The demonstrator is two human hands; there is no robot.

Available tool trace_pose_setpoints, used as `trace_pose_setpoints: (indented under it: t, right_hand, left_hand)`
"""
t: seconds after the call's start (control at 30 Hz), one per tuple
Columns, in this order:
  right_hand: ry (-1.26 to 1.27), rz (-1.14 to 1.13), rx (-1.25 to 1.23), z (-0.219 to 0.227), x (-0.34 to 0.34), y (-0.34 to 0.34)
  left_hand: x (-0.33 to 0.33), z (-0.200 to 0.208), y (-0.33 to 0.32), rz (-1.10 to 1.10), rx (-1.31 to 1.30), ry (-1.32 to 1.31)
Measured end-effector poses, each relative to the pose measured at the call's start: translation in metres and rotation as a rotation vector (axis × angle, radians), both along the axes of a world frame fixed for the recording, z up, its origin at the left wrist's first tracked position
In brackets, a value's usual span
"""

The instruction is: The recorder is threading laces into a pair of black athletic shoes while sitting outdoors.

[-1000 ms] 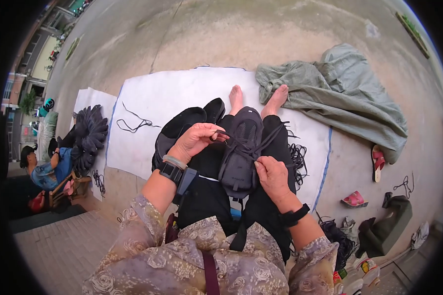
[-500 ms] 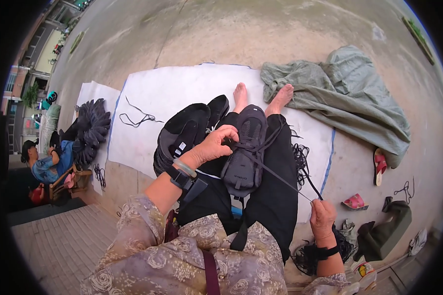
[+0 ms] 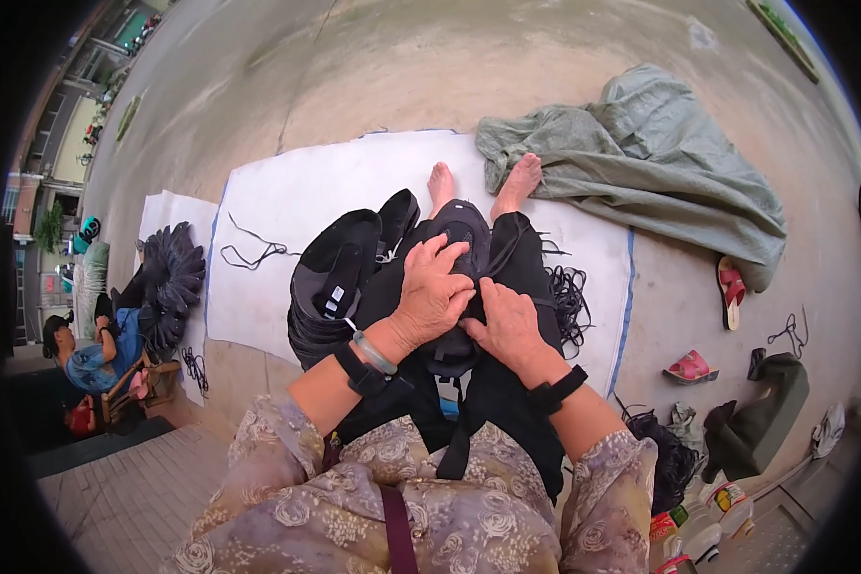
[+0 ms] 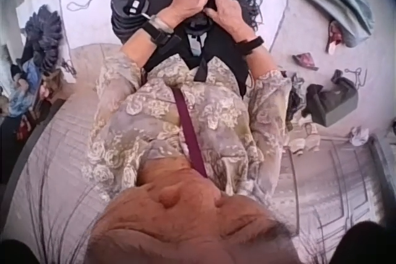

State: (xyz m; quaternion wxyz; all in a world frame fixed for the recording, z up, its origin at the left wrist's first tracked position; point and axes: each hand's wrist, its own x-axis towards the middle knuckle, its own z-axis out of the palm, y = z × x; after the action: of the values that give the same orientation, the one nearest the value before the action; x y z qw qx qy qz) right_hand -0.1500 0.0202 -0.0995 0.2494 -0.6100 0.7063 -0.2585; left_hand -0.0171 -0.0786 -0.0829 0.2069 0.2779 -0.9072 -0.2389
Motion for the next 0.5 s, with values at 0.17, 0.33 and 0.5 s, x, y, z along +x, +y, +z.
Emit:
trace_pose_setpoints:
  t: [0.17,0.33,0.5]
  right_hand:
    - [-0.063,0.045,0.227,-0.009,0.004,-0.009]
    - [-0.064,-0.096,0.124,-0.006,0.005,-0.014]
    - [-0.165,-0.071,0.130,0.000,-0.008,-0.020]
  left_hand:
    - [0.000,-0.011,0.008,0.052,-0.098,-0.134]
    - [0.000,-0.010,0.009,0.067,-0.141,-0.187]
    - [-0.002,-0.009,0.009,0.111,0.051,-0.111]
